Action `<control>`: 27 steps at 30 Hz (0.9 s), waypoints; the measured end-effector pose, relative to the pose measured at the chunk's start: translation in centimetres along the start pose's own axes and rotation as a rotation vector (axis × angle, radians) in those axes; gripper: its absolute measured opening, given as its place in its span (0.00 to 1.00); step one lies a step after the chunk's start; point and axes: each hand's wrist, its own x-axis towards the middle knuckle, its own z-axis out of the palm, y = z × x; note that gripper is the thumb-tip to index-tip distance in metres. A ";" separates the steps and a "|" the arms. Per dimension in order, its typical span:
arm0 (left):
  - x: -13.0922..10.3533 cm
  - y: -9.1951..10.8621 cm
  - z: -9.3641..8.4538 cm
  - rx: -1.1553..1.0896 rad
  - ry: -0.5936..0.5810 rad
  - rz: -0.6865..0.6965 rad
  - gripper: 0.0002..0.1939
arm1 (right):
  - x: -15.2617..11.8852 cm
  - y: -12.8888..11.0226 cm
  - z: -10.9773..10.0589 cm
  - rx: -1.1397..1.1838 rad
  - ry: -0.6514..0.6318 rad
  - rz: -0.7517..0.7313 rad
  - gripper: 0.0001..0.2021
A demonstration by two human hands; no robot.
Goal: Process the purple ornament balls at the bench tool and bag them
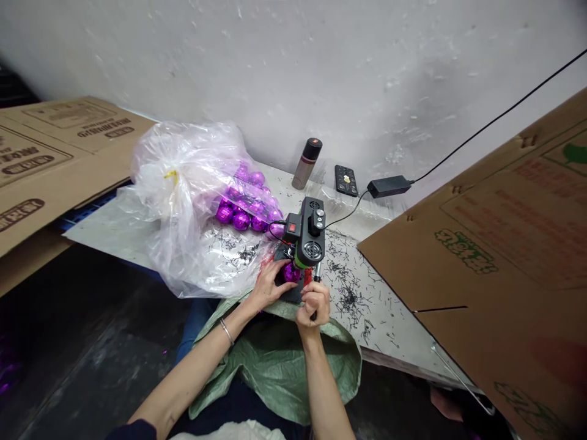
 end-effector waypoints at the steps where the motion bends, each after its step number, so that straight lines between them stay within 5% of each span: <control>1: 0.0 0.0 0.0 0.001 -0.002 -0.002 0.29 | 0.1 -0.1 -0.1 0.000 -0.009 -0.009 0.16; 12: -0.4 0.8 -0.5 0.028 0.040 -0.023 0.28 | 8.5 -5.0 -1.4 0.027 -0.047 0.337 0.20; 16: -4.3 2.3 -2.0 0.119 0.091 0.102 0.29 | 8.2 -4.9 -1.3 0.016 -0.037 0.312 0.20; 20: -10.3 2.9 -3.0 0.286 -0.141 0.278 0.30 | 7.0 -4.7 -1.1 0.036 -0.016 0.279 0.18; 23: -12.8 2.8 -3.3 0.357 -0.251 0.281 0.34 | 6.4 -4.6 -1.0 0.028 -0.003 0.272 0.17; 25: -11.9 2.6 -3.9 0.318 -0.207 0.283 0.33 | 6.3 -4.4 -1.0 0.021 -0.002 0.272 0.17; 27: -8.7 2.1 -5.4 0.292 -0.042 0.237 0.23 | 6.2 -4.3 -1.0 0.022 -0.002 0.261 0.18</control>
